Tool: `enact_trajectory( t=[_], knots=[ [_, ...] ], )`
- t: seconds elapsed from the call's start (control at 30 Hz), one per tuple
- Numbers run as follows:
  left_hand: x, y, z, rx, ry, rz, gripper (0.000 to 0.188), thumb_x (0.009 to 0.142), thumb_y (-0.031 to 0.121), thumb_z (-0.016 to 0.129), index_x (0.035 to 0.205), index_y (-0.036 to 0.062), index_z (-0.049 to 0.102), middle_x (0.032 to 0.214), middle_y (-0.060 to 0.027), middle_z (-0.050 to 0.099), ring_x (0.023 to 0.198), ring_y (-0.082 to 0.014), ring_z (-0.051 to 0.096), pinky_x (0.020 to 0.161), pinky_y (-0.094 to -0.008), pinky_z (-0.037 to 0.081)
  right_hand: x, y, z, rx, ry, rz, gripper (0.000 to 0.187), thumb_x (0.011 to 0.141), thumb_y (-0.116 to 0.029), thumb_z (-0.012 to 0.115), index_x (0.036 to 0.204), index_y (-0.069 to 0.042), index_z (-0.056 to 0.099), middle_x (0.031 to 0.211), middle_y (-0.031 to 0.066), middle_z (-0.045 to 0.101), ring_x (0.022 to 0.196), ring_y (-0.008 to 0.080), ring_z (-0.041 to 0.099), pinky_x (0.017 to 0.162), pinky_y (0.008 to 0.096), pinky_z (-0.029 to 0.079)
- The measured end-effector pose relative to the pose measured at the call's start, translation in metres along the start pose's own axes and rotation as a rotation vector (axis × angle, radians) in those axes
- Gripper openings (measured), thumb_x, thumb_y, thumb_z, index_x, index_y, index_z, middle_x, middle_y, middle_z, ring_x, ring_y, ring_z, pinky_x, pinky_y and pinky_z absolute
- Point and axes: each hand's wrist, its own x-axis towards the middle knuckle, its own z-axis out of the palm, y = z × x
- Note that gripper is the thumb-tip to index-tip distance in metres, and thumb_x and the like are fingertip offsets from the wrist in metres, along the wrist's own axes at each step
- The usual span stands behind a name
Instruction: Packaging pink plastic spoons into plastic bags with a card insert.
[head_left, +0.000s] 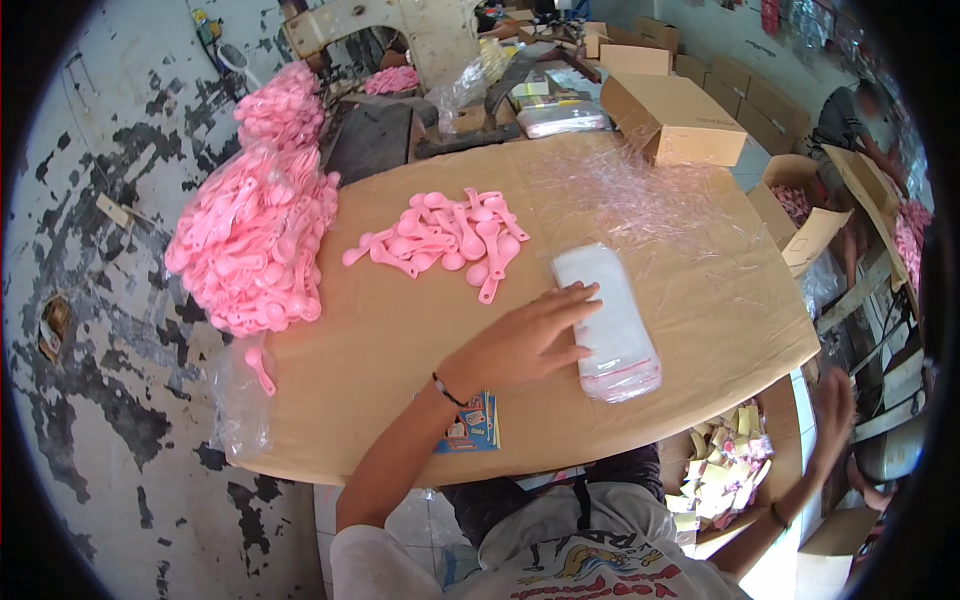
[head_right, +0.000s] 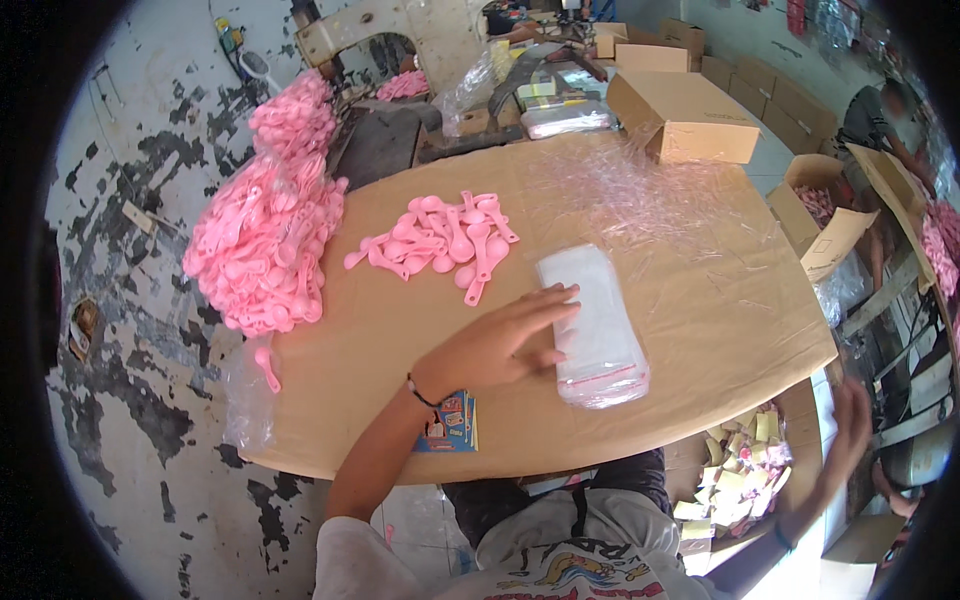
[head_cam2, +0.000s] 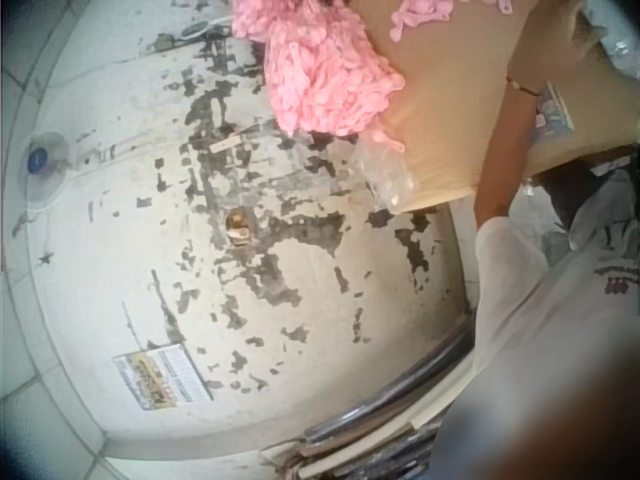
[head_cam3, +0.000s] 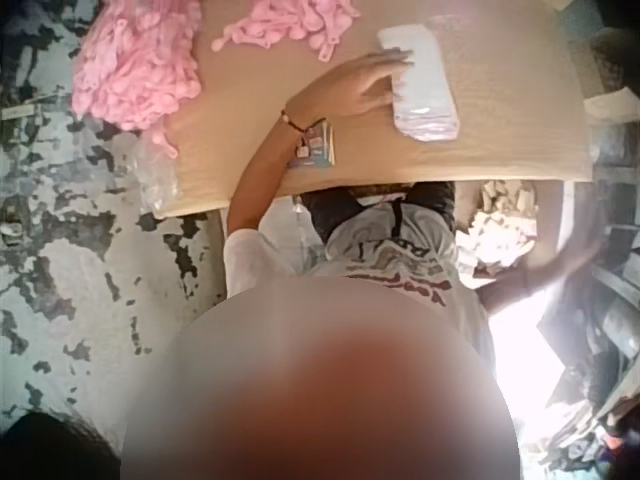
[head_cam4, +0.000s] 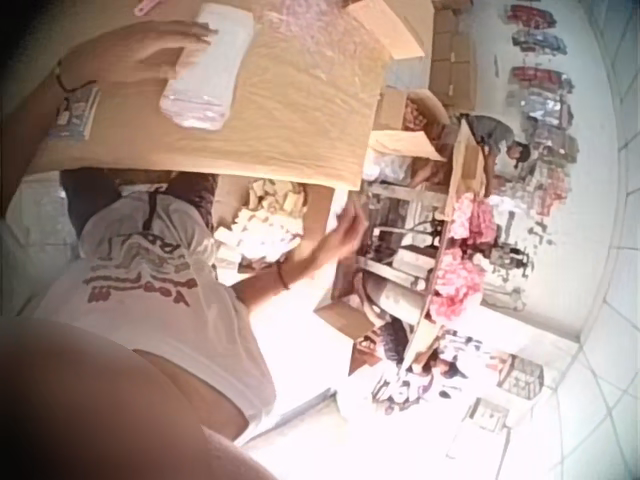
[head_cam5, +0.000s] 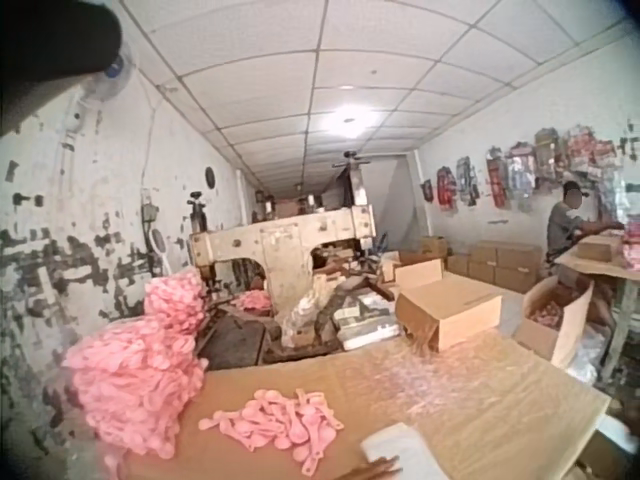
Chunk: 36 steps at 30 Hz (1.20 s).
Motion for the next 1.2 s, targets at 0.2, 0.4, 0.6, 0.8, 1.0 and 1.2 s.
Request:
enact_trajectory(
  t=[0.2, 0.4, 0.6, 0.8, 1.0, 1.2],
  knots=[
    [-0.013, -0.008, 0.03, 0.157, -0.051, 0.005, 0.056, 0.088, 0.021, 0.064, 0.139, 0.0059, 0.044, 0.148, -0.0099, 0.039, 0.139, -0.0284, 0.034, 0.115, -0.0386, 0.03, 0.007, -0.158, 0.207, 0.112, -0.854, -0.254, 0.038, 0.088, -0.028, 0.069, 0.108, 0.003, 0.061, 0.086, 0.0131, 0.065, 0.073, 0.0168, 0.062, 0.064, 0.0306, 0.049],
    [-0.011, -0.003, 0.026, 0.152, -0.048, -0.007, 0.055, 0.089, 0.025, 0.063, 0.138, 0.0083, 0.046, 0.149, -0.0094, 0.039, 0.139, -0.0284, 0.034, 0.115, -0.0386, 0.031, 0.016, -0.172, 0.226, -0.003, -0.894, -0.249, 0.031, 0.086, -0.023, 0.071, 0.083, 0.006, 0.062, 0.064, 0.0153, 0.062, 0.057, 0.0236, 0.058, 0.058, 0.0355, 0.047],
    [-0.014, -0.01, 0.024, 0.245, -0.015, 0.065, 0.05, 0.09, 0.028, 0.06, 0.133, 0.0042, 0.051, 0.147, -0.0117, 0.042, 0.137, -0.0273, 0.036, 0.114, -0.0382, 0.031, 0.025, -0.173, 0.227, -0.126, -0.882, -0.404, 0.021, 0.089, -0.015, 0.063, 0.086, 0.005, 0.066, 0.066, 0.0185, 0.063, 0.056, 0.0255, 0.059, 0.057, 0.0356, 0.047],
    [-0.015, -0.01, 0.028, 0.222, -0.002, 0.083, 0.051, 0.09, 0.029, 0.06, 0.134, 0.0056, 0.051, 0.146, -0.0118, 0.043, 0.137, -0.028, 0.037, 0.115, -0.0403, 0.03, 0.041, -0.161, 0.219, 0.065, -0.667, -0.349, 0.017, 0.092, -0.009, 0.057, 0.095, 0.004, 0.067, 0.072, 0.0103, 0.067, 0.058, 0.0163, 0.058, 0.056, 0.033, 0.045],
    [-0.009, -0.006, 0.006, 0.104, 0.094, -0.05, 0.064, 0.091, 0.038, 0.062, 0.139, -0.0006, 0.043, 0.146, -0.0157, 0.043, 0.136, -0.0298, 0.04, 0.114, -0.0423, 0.03, 0.049, -0.245, 0.233, 0.289, -0.674, -0.405, 0.017, 0.094, -0.006, 0.051, 0.104, 0.004, 0.061, 0.073, 0.008, 0.066, 0.064, 0.0095, 0.058, 0.056, 0.0274, 0.045],
    [-0.022, -0.039, -0.057, -1.302, 0.644, -0.227, 0.058, 0.097, 0.027, 0.058, 0.144, 0.0022, 0.033, 0.13, -0.0099, 0.054, 0.119, -0.0209, 0.054, 0.103, -0.0341, 0.042, 0.016, -0.327, 0.314, 0.405, -0.921, -0.543, 0.013, 0.094, -0.009, 0.053, 0.098, 0.003, 0.054, 0.072, 0.0107, 0.065, 0.059, 0.0108, 0.059, 0.051, 0.0285, 0.045]
  ],
)
